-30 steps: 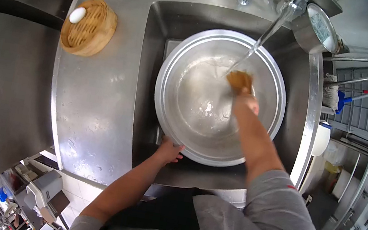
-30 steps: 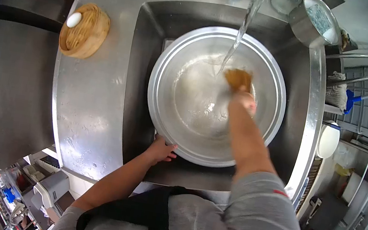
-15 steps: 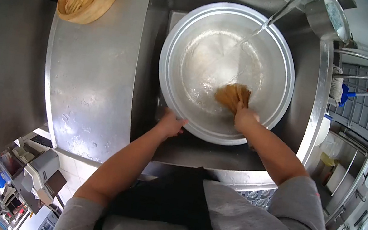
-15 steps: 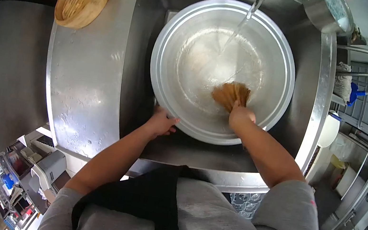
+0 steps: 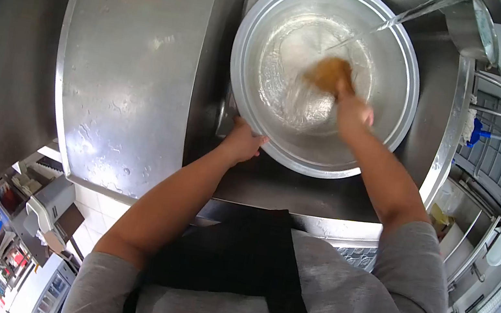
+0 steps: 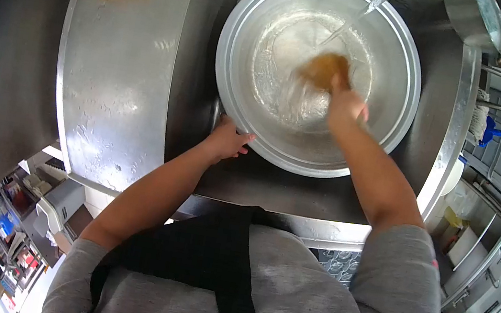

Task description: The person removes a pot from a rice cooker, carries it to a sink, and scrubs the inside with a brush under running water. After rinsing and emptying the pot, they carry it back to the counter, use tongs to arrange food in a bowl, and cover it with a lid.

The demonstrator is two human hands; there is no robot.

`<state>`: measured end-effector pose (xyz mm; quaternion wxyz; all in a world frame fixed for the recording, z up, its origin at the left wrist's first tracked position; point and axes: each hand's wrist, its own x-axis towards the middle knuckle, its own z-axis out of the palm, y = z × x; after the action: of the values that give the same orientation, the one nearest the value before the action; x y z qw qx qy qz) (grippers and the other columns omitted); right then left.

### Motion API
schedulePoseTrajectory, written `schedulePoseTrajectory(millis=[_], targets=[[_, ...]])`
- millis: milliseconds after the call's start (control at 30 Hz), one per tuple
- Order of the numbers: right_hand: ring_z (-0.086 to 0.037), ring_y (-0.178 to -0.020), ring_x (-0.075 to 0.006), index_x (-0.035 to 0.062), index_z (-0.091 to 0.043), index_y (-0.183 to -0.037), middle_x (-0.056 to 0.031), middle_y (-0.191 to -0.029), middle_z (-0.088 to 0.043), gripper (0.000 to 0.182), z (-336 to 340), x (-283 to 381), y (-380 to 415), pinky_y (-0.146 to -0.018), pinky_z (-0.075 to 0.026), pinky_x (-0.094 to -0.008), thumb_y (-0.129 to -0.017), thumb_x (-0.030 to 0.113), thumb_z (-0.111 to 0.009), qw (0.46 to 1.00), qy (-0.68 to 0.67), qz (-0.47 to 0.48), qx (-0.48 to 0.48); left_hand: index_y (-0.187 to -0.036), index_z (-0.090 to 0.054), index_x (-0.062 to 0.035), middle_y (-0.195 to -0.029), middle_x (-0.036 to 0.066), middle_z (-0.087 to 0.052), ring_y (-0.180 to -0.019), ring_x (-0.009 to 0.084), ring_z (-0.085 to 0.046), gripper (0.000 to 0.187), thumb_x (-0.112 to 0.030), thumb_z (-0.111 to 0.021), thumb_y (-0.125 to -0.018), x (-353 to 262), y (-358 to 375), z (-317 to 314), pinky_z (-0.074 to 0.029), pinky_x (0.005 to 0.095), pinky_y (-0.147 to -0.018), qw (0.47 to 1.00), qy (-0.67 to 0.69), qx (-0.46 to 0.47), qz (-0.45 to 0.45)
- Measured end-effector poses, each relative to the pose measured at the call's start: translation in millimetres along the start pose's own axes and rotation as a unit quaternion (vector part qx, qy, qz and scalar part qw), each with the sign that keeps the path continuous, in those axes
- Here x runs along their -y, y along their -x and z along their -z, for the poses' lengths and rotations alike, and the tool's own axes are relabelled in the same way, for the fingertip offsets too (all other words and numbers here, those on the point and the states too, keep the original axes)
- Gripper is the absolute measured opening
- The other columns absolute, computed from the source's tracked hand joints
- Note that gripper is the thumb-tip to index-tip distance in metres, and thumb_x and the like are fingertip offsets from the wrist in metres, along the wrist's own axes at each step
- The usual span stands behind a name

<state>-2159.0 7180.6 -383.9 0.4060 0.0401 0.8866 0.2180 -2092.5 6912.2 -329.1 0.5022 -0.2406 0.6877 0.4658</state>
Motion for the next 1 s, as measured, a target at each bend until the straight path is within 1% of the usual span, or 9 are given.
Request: schedulePoseTrajectory(millis=[233, 367, 433, 567, 700, 833, 933, 967, 1000], targets=[[-0.064, -0.095, -0.0320, 0.0387, -0.011, -0.152, -0.0148, -0.111, -0.064, 0.081, -7, 33, 53, -0.053, -0.056, -0.0496, -0.090, 0.009, -0.054, 0.972, 0.104, 0.143, 0.154, -0.137, -0.009, 0.0096, -0.115, 0.019, -0.056, -0.075, 0.0172, -0.065, 0.081, -0.022, -0.067, -0.090, 5, -5, -1, -0.052, 0.0289, -0.059, 1.000, 0.001, 0.008, -0.012], [-0.068, -0.089, -0.0273, 0.0223, -0.008, -0.154, -0.0077, -0.111, -0.066, 0.126, 52, 17, -7, -0.061, -0.058, -0.0434, -0.057, 0.020, -0.089, 0.998, 0.062, -0.011, 0.006, -0.128, -0.015, 0.0107, -0.114, 0.023, -0.056, -0.077, 0.0194, -0.065, 0.070, -0.017, -0.067, -0.089, -1, 2, 0, -0.054, 0.0290, -0.058, 1.000, -0.003, 0.007, 0.005], [-0.069, -0.090, -0.0256, 0.0290, -0.013, -0.153, -0.0075, -0.106, -0.070, 0.093, 57, 18, 1, -0.059, -0.058, -0.0449, -0.081, 0.011, -0.068, 0.998, 0.019, -0.018, 0.060, -0.118, -0.024, 0.0131, -0.114, 0.027, -0.055, -0.080, 0.0218, -0.065, 0.059, -0.013, -0.068, -0.088, -5, 1, 3, -0.056, 0.0297, -0.058, 1.000, -0.014, 0.008, -0.008], [-0.069, -0.088, -0.0269, 0.0181, -0.016, -0.154, -0.0124, -0.117, -0.066, 0.080, 29, 89, 47, -0.061, -0.058, -0.0462, -0.087, 0.012, -0.060, 0.979, 0.065, 0.160, 0.109, -0.120, -0.022, 0.0125, -0.102, 0.022, -0.059, -0.070, 0.0187, -0.063, 0.061, -0.012, -0.067, -0.088, 3, -2, -3, -0.054, 0.0285, -0.058, 0.999, 0.026, -0.013, -0.038], [-0.068, -0.093, -0.0224, 0.0169, -0.028, -0.150, -0.0109, -0.109, -0.068, 0.100, 71, 50, -76, -0.066, -0.059, -0.0398, -0.066, 0.010, -0.082, 0.994, 0.025, 0.017, -0.100, -0.137, 0.002, 0.0095, -0.108, 0.020, -0.060, -0.069, 0.0172, -0.064, 0.086, -0.016, -0.065, -0.090, 3, -6, 1, -0.052, 0.0279, -0.054, 1.000, 0.020, -0.001, -0.013], [-0.068, -0.099, -0.0267, 0.0115, -0.007, -0.154, -0.0109, -0.114, -0.068, 0.105, 47, -52, -59, -0.074, -0.057, -0.0464, -0.076, 0.023, -0.076, 0.988, 0.029, -0.067, 0.137, -0.137, 0.001, 0.0113, -0.109, 0.021, -0.060, -0.068, 0.0172, -0.064, 0.086, -0.016, -0.065, -0.090, 7, -8, 1, -0.051, 0.0270, -0.053, 1.000, 0.016, 0.013, -0.023], [-0.059, -0.114, -0.0308, 0.0068, -0.065, -0.121, -0.0216, -0.123, -0.061, 0.052, -58, -53, -43, -0.095, -0.046, -0.0348, -0.073, 0.024, -0.072, 0.885, 0.137, 0.319, 0.310, -0.137, 0.002, 0.0116, -0.109, 0.021, -0.060, -0.068, 0.0170, -0.065, 0.086, -0.016, -0.065, -0.090, 4, -6, -1, -0.051, 0.0263, -0.052, 1.000, 0.010, 0.002, 0.001], [-0.058, -0.112, -0.0313, 0.0097, -0.064, -0.124, -0.0201, -0.121, -0.062, 0.058, 11, -30, 16, -0.096, -0.044, -0.0386, -0.071, 0.031, -0.073, 0.846, 0.044, 0.287, 0.448, -0.137, 0.002, 0.0116, -0.109, 0.021, -0.060, -0.068, 0.0170, -0.065, 0.086, -0.016, -0.065, -0.090, 6, -7, -1, -0.051, 0.0263, -0.052, 1.000, 0.009, 0.002, 0.000], [-0.057, -0.110, -0.0277, 0.0096, -0.063, -0.122, -0.0161, -0.119, -0.062, 0.056, 18, -22, 47, -0.091, -0.046, -0.0406, -0.072, 0.033, -0.071, 0.862, -0.174, 0.336, 0.337, -0.138, 0.002, 0.0116, -0.110, 0.021, -0.060, -0.069, 0.0170, -0.065, 0.087, -0.017, -0.065, -0.090, 10, -10, -1, -0.052, 0.0268, -0.053, 1.000, 0.009, 0.016, 0.001]])
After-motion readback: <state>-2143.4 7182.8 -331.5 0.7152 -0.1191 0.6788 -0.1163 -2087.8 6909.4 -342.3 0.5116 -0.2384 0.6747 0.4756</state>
